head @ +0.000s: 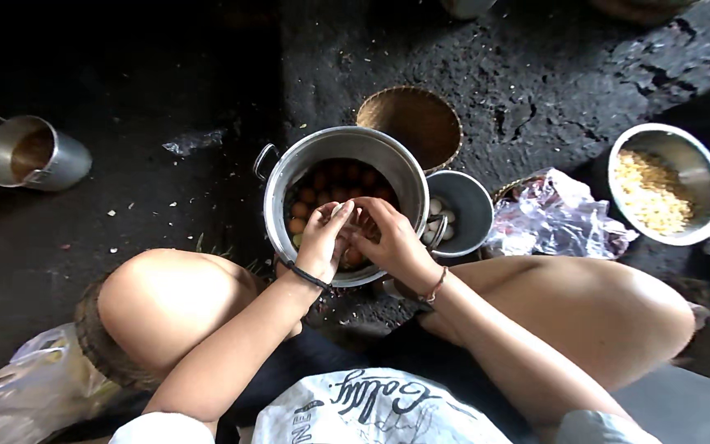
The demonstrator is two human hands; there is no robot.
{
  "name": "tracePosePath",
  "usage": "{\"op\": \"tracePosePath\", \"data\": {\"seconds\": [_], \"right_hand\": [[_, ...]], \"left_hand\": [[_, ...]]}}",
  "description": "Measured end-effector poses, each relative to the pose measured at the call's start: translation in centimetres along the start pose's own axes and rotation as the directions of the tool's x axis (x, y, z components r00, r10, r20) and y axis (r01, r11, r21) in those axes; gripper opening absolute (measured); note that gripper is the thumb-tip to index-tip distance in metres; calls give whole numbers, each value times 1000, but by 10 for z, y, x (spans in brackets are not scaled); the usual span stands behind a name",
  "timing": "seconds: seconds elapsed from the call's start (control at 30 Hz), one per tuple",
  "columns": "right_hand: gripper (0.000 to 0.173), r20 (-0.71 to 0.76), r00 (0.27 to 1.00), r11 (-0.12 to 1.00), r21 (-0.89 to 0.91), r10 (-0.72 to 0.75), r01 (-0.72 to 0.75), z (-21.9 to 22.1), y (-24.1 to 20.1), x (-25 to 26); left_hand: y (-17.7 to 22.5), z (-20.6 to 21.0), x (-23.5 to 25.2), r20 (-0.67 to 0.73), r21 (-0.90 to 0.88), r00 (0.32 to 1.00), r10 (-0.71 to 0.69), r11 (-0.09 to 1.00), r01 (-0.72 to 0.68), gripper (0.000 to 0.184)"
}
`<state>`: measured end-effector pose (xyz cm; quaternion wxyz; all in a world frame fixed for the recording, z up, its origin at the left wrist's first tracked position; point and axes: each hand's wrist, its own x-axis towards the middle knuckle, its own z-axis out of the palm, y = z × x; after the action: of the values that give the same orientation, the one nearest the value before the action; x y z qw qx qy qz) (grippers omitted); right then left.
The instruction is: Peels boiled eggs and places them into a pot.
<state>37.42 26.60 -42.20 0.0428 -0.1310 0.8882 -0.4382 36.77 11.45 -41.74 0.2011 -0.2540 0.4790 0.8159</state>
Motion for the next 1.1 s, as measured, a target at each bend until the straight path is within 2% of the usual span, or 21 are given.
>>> {"op": "tracePosePath", "data": {"seconds": [0.13, 0.27, 0.33, 0.43, 0.53, 0.63, 0.7, 0.8, 0.9, 0.97, 1.03, 1.1], "right_hand": [[33, -43, 999, 999, -11, -33, 32, 3, 2, -2], [31, -91, 996, 998, -60, 7, -13, 3, 2, -2], [30, -119, 993, 996, -82, 25, -35, 0, 3, 1], [23, -159, 987, 986, -155, 33, -57, -9, 8, 4], [21, -191, 978, 964, -235, 79, -124, -18, 12, 8], [24, -154, 978, 932, -311, 143, -185, -23, 12, 10], [37, -81, 983, 919, -350, 162, -180, -22, 16, 11], [50, -16, 992, 950, -286, 123, -123, -17, 17, 10], [57, 116, 991, 996, -71, 68, -60, -4, 10, 9], [60, 191, 978, 996, -44, 88, -80, 9, 8, 15], [44, 156, 983, 993, -79, 97, -85, 21, 13, 23], [34, 123, 979, 986, -72, 160, -152, 27, 23, 36]], "left_hand": [[-3, -1, 0, 9, 8, 1000, 7, 1000, -7, 34], [-3, -1, 0, 31, -1, 999, 20, 1000, -20, 30], [-1, 0, -1, 47, -55, 999, -1, 998, 3, 28], [0, 3, -4, 43, -172, 998, -49, 984, 56, 36], [-1, 4, -4, 36, -216, 996, -79, 973, 85, 32], [-3, 0, 0, 39, -224, 997, -69, 972, 76, 32], [-4, -2, 2, 6, -211, 997, -77, 975, 77, 36], [-6, -3, 6, -60, -203, 993, -99, 976, 85, 40], [-12, -3, 8, -54, -137, 996, -71, 989, 63, 40], [-12, -2, 8, -38, -37, 998, -58, 998, 56, 34], [-10, -3, 11, -53, 67, 998, -30, 997, 34, 35], [-6, -12, 15, -48, 176, 998, 42, 984, -32, 47]]}}
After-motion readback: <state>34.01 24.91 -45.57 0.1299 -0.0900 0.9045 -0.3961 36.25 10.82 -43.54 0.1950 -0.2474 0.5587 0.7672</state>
